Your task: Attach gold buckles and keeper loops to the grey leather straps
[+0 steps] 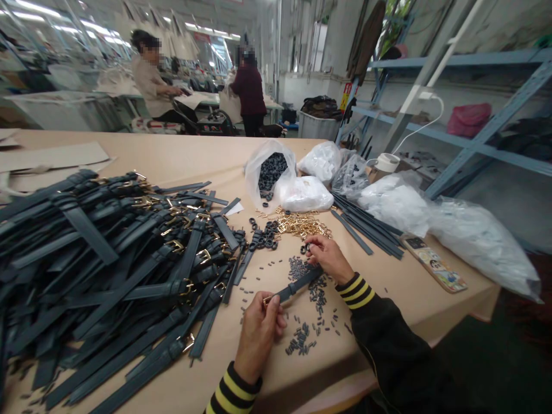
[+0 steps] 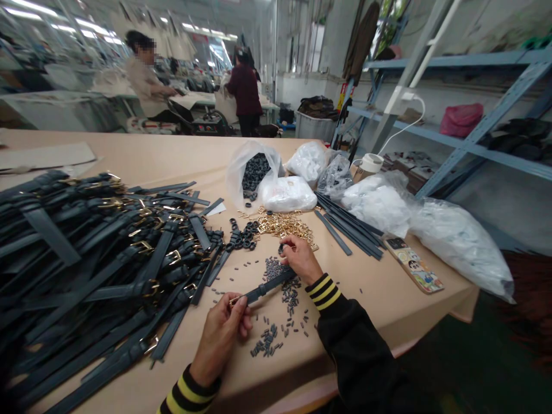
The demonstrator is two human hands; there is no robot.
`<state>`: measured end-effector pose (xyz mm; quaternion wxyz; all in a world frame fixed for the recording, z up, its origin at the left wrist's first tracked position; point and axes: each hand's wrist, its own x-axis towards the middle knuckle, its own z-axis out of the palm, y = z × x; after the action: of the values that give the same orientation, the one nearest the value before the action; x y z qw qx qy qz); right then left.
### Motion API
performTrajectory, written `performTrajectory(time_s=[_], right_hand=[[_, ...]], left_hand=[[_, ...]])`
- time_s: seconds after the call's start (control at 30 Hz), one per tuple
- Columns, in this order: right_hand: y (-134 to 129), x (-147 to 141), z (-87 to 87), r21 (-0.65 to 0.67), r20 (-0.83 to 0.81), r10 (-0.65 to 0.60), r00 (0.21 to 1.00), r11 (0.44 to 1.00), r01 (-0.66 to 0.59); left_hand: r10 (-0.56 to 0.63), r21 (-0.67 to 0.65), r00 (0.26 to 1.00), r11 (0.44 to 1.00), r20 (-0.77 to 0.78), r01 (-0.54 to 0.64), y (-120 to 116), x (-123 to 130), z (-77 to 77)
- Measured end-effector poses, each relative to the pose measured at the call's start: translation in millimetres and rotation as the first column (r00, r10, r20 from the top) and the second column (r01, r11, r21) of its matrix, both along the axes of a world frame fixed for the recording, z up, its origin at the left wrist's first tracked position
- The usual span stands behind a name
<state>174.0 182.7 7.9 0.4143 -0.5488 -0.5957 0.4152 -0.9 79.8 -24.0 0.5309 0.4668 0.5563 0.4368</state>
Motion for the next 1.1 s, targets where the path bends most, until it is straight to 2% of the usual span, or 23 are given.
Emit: performTrajectory(time_s=[0.13, 0.23, 0.3, 0.4, 0.53, 0.73, 0.93, 1.1], right_hand=[[-37.0, -7.5, 10.1, -0.079, -0.077, 0.137, 0.988, 0.987, -0.143], [-67.1, -12.6, 13.4, -0.061, -0.037, 0.250, 0.968, 0.966, -0.252], [-83.8, -15.4, 13.8, -0.020, 0.042, 0.273, 0.961, 0.962, -0.272], [-100.5, -19.3, 12.6, 0.011, 0.123, 0.227, 0.966, 0.973, -0.230], [-111.2, -23.9, 9.5, 0.009, 0.137, 0.151, 0.979, 0.988, -0.154], [-116.2, -25.3, 4.7, 0.050, 0.022, 0.161, 0.987, 0.985, -0.162], [-119.2, -26.2, 2.7, -0.065, -0.100, 0.115, 0.988, 0.990, -0.122], [-121.9, -27.1, 2.4, -0.106, -0.137, 0.083, 0.987, 0.990, -0.098]], left_hand=[[0.001, -0.007, 0.999, 1.000, 0.038, -0.001, -0.2, -0.1, 4.1], [0.010, -0.021, 0.998, 1.000, 0.065, -0.009, -0.9, -0.1, 7.5], [0.013, -0.014, 0.997, 1.000, 0.080, -0.012, -2.1, -0.2, 9.0], [0.013, 0.012, 0.997, 1.000, 0.081, -0.014, -6.1, -0.3, 10.0], [0.013, -0.002, 0.996, 1.000, 0.089, -0.012, -15.9, 0.7, 11.2], [0.001, 0.021, 0.997, 1.000, 0.074, -0.003, -31.6, 3.1, 14.8], [-0.006, 0.029, 0.995, 1.000, 0.103, 0.003, -41.1, 4.3, 20.4], [-0.038, 0.004, 0.988, 0.999, 0.147, 0.038, -44.4, 5.8, 23.1]])
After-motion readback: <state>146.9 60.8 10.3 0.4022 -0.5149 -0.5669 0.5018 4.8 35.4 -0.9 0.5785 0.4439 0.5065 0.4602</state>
